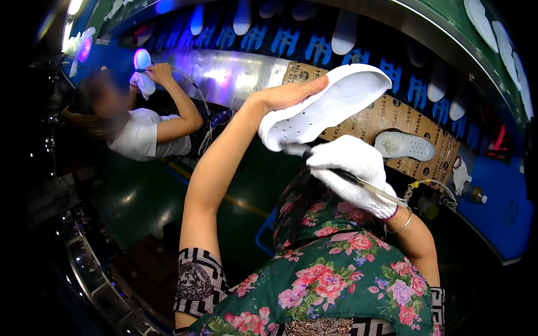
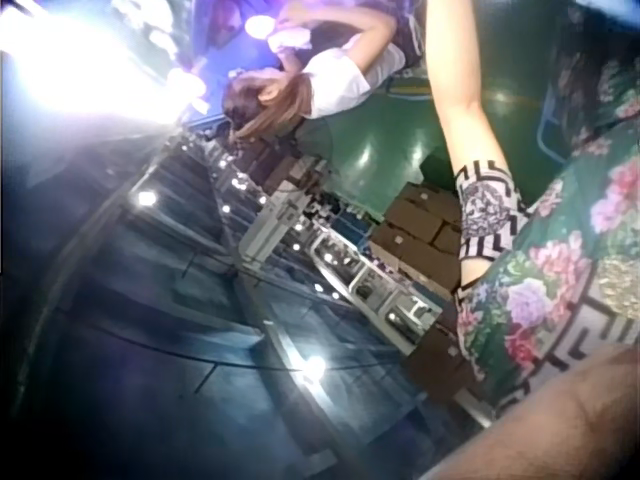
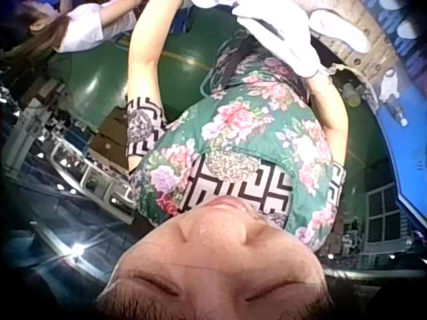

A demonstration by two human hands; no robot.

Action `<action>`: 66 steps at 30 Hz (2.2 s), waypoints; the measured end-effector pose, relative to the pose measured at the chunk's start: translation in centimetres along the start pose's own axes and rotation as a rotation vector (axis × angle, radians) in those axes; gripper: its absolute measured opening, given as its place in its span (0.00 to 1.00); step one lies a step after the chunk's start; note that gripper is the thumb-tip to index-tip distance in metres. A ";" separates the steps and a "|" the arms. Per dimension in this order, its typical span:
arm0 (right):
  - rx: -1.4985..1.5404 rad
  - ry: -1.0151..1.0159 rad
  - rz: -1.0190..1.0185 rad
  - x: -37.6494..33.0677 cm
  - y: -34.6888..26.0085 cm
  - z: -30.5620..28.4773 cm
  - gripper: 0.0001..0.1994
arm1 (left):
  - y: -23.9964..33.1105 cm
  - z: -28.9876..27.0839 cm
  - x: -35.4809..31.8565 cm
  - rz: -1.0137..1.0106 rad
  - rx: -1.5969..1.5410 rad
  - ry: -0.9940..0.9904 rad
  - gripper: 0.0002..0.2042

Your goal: The person applies adhesive to the inner surfaces of shoe soles using a brush, handling several soles one by one and placing them onto a moving conveyor belt.

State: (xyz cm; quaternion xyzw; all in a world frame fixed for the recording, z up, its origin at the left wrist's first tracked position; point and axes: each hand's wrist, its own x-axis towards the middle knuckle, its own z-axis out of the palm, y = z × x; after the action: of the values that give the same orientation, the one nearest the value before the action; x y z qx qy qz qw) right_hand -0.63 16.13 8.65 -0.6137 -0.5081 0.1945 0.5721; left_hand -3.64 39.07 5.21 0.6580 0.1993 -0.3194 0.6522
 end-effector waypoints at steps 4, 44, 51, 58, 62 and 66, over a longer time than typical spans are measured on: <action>0.402 0.158 0.399 -0.5 -0.1 -1.4 0.10 | -1.5 1.3 0.0 0.164 -0.626 0.012 0.39; -0.218 0.178 0.005 0.3 -2.0 -1.4 0.22 | -5.0 15.7 -0.5 0.641 -1.371 0.259 0.49; -0.210 0.263 -0.071 2.0 -4.1 -1.6 0.12 | -6.5 14.9 0.6 0.642 -1.375 0.184 0.49; -0.247 0.353 -0.056 2.4 -2.6 -1.5 0.13 | -4.7 13.2 0.6 0.759 -1.281 0.190 0.47; -0.192 0.331 -0.036 2.5 -3.0 -0.2 0.10 | -5.8 12.3 1.3 0.812 -1.338 0.080 0.49; 0.125 0.566 0.137 1.8 -1.2 0.1 0.11 | -4.3 11.9 0.3 0.786 -1.291 0.291 0.47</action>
State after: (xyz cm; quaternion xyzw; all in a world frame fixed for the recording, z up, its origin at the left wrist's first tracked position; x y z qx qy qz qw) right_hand -0.44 17.48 10.31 -0.6401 -0.2729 0.0849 0.7132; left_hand -8.25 27.59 2.47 0.2046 0.1817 0.2053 0.9397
